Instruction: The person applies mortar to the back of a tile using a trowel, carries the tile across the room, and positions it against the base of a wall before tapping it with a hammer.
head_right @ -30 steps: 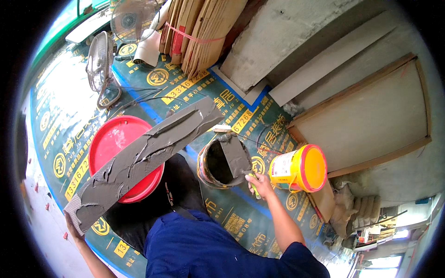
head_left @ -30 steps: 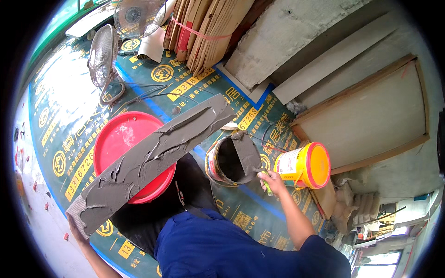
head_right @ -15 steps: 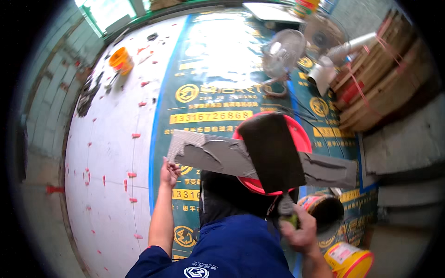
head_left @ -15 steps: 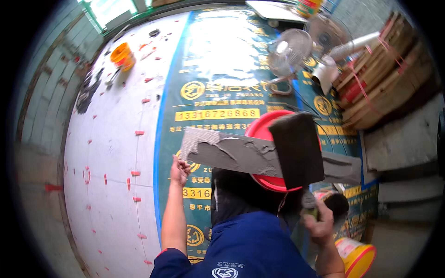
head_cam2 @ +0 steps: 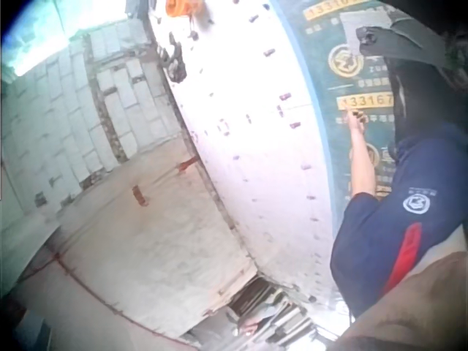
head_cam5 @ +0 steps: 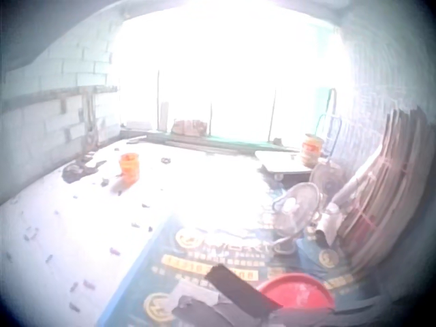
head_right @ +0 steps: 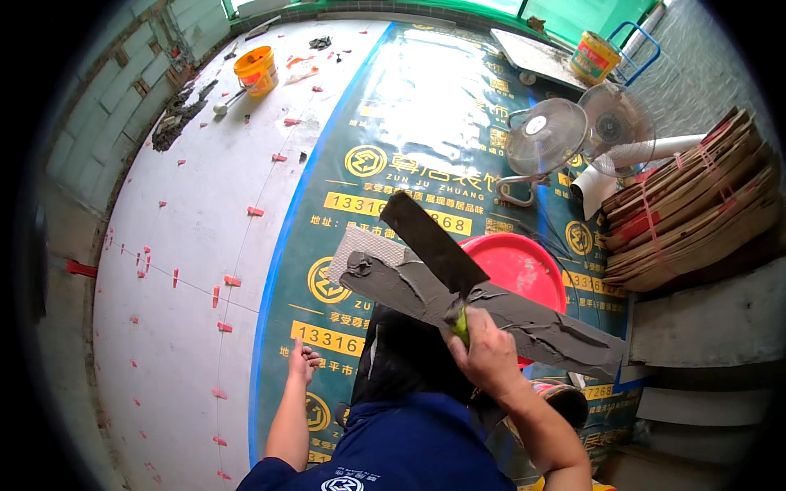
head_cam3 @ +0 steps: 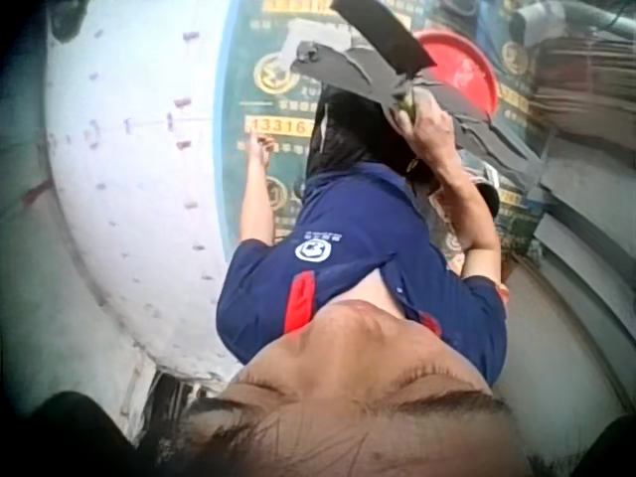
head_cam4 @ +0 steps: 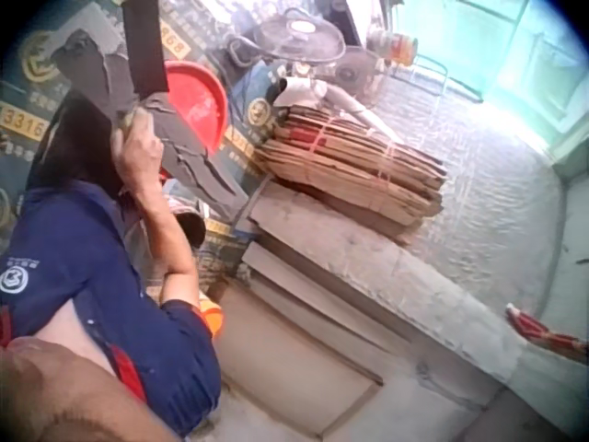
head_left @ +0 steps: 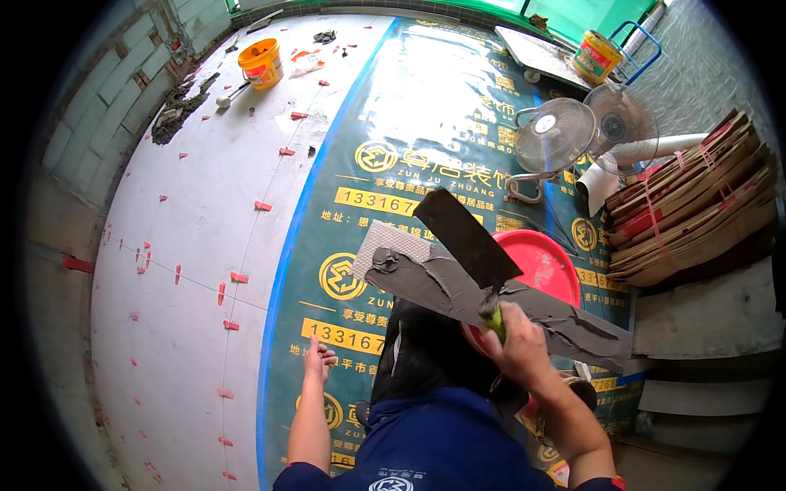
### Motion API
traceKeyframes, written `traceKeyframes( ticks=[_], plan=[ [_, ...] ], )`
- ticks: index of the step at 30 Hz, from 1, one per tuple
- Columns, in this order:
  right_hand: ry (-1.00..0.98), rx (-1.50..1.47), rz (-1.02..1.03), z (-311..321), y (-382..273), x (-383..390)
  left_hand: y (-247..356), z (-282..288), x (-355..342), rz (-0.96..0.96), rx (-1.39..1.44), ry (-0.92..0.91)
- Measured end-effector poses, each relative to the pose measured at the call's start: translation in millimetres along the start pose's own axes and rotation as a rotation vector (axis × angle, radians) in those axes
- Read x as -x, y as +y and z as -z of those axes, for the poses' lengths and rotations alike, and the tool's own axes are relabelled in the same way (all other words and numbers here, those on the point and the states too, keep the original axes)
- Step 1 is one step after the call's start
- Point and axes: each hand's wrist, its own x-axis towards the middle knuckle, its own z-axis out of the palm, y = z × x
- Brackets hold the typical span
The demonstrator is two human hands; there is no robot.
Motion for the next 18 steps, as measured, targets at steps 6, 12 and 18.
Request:
traceKeyframes(
  ticks=[6,12,18],
  plan=[
    [-0.428,-0.188,-0.272,45,-12,-24,-5,-36,-2,-0.025,-0.107,-0.098],
    [-0.382,-0.32,-0.429,21,16,31,-4,-52,-43,0.044,0.023,-0.211],
    [-0.145,-0.256,-0.899,59,89,166,3,-68,-29,0.086,-0.146,-0.289]
  ],
)
